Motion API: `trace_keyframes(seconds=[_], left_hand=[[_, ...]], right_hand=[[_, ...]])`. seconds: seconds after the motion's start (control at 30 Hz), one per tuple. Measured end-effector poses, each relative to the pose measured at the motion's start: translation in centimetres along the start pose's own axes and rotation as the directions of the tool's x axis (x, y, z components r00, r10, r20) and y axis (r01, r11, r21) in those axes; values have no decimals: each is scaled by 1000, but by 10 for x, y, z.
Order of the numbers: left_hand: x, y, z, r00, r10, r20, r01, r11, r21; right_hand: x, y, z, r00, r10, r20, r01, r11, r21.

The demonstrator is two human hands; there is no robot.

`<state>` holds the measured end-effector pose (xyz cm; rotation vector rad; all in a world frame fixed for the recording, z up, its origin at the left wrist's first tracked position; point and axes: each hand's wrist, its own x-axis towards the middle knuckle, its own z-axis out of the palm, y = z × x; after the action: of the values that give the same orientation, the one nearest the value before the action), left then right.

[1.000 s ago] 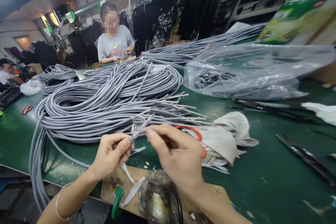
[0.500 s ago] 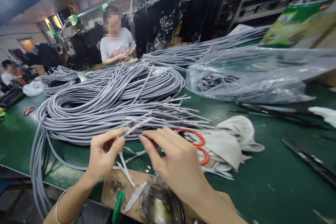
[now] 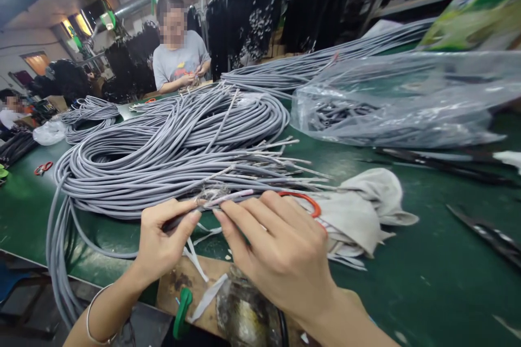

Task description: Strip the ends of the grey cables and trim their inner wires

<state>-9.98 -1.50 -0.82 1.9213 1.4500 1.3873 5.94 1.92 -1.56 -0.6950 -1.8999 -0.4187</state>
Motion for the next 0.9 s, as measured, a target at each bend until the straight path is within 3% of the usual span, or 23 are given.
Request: trace_keyframes(seconds=[0.13, 0.23, 0.3, 0.4, 0.47, 0.57, 0.67, 0.73, 0.8, 0.9], left_hand=[[1, -2, -2, 999, -7, 48, 7, 1000, -2], [4, -6, -4, 996, -54, 75, 59, 996, -64], [7, -9, -5, 990, -97, 103, 111, 984, -142], [8, -11, -4, 981, -124, 151, 156, 962, -224], [8, -11, -2, 983, -122, 140, 149, 967, -208], [7, -9, 3, 990, -127, 65, 134, 984, -117], [7, -8, 7, 990, -138, -8, 138, 989, -51], [8, -9, 7, 989, -147, -23, 145, 987, -61], [10, -11, 6, 983, -182, 21, 183, 974, -134], [13, -16, 3, 950, -264, 164, 304, 900, -313]], right_hand=[[-1, 0, 3, 997, 79, 24, -82, 989, 124], [-2, 1, 9, 966, 234, 114, -258, 914, 312], [-1, 1, 14, 900, 348, 264, -434, 776, 457], [1, 1, 17, 776, 394, 493, -631, 503, 591], [1, 0, 18, 753, 406, 517, -657, 444, 609], [-3, -2, 18, 820, 425, 384, -572, 570, 590], [-8, -3, 19, 916, 361, 172, -396, 756, 522], [-9, -3, 19, 946, 312, 88, -315, 823, 473], [-6, -3, 20, 952, 293, 93, -302, 831, 467], [0, -3, 21, 923, 327, 202, -384, 775, 501]])
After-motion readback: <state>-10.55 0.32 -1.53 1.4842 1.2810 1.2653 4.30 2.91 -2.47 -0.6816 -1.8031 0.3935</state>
